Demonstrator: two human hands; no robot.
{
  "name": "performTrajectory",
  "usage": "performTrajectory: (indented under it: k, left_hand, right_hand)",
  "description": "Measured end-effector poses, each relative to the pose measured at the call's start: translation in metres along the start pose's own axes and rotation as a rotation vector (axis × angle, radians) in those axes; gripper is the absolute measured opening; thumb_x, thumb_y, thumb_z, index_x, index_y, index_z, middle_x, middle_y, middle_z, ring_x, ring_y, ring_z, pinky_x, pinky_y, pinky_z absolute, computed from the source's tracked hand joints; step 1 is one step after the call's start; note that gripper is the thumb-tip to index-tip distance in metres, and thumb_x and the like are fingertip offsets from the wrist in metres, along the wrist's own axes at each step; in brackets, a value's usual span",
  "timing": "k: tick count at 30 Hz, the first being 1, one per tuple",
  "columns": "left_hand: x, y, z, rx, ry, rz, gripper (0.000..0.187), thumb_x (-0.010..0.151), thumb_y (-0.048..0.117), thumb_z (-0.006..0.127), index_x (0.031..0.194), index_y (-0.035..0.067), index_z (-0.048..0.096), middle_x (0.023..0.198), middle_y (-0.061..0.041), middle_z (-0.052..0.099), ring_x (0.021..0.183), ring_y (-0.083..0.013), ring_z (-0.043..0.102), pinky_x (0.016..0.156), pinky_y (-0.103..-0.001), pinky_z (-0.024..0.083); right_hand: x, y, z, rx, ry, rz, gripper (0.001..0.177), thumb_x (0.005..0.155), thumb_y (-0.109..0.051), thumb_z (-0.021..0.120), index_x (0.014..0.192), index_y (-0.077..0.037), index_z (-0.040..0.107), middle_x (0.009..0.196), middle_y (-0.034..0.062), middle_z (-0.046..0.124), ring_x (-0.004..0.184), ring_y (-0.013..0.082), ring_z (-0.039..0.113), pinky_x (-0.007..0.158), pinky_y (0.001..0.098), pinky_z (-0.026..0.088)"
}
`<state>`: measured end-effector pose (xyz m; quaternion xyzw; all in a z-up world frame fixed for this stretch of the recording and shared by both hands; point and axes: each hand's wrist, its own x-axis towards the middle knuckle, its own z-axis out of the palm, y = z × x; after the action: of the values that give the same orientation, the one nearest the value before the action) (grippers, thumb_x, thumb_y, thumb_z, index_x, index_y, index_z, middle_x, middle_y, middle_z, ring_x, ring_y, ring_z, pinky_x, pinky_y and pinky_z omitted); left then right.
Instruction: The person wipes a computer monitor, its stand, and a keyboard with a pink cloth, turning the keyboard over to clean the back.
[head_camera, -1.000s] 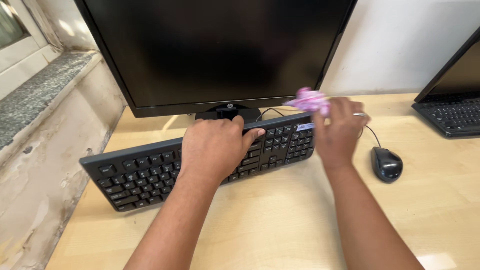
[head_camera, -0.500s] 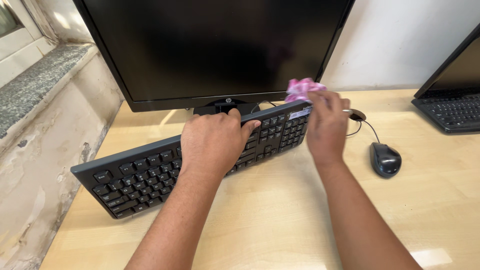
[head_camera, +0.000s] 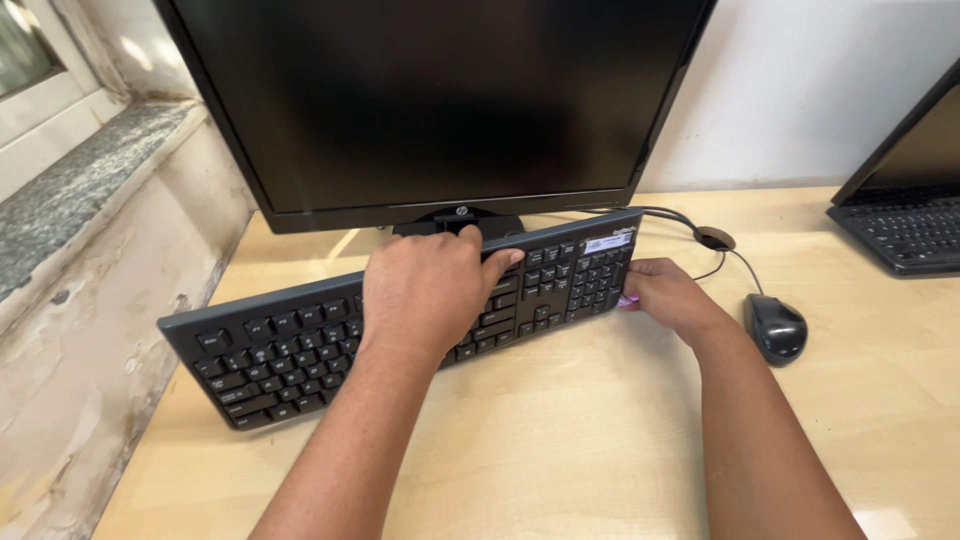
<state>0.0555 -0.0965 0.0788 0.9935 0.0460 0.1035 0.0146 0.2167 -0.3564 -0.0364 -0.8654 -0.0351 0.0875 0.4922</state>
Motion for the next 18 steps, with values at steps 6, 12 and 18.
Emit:
performTrajectory:
  k: [6,12,18]
  left_hand:
    - [-0.012,-0.002,0.020,0.020,0.334,0.188,0.056,0.096,0.065,0.051,0.087,0.013,0.070,0.067,-0.005,0.071,0.060,-0.0238,0.069,0.063,-0.042,0.056]
    - [-0.078,0.008,0.072,-0.135,0.447,0.353,0.053,0.081,0.056,0.073,0.093,0.005,0.069,0.091,-0.012,0.070,0.092,-0.0346,0.067,0.079,-0.056,0.047]
    - [-0.082,0.000,0.100,-0.167,-0.172,0.331,0.073,0.084,0.061,0.081,0.120,0.001,0.061,0.109,-0.016,0.060,0.110,-0.0325,0.055,0.091,-0.054,0.041]
  right_hand:
    - [-0.009,0.001,-0.009,0.272,-0.059,0.061,0.017,0.090,-0.005,0.058,0.094,-0.002,0.074,0.087,0.0032,0.071,0.082,0.0149,0.062,0.079,0.0302,0.054]
    - [0.001,0.015,-0.021,0.397,-0.107,0.085,0.013,0.092,-0.002,0.060,0.096,0.003,0.071,0.091,0.0104,0.068,0.083,0.0197,0.064,0.077,0.0334,0.055]
    - [0.005,0.008,-0.021,0.449,0.035,-0.051,0.020,0.095,-0.007,0.056,0.101,0.005,0.072,0.098,0.0106,0.071,0.089,0.0175,0.069,0.090,0.0330,0.059]
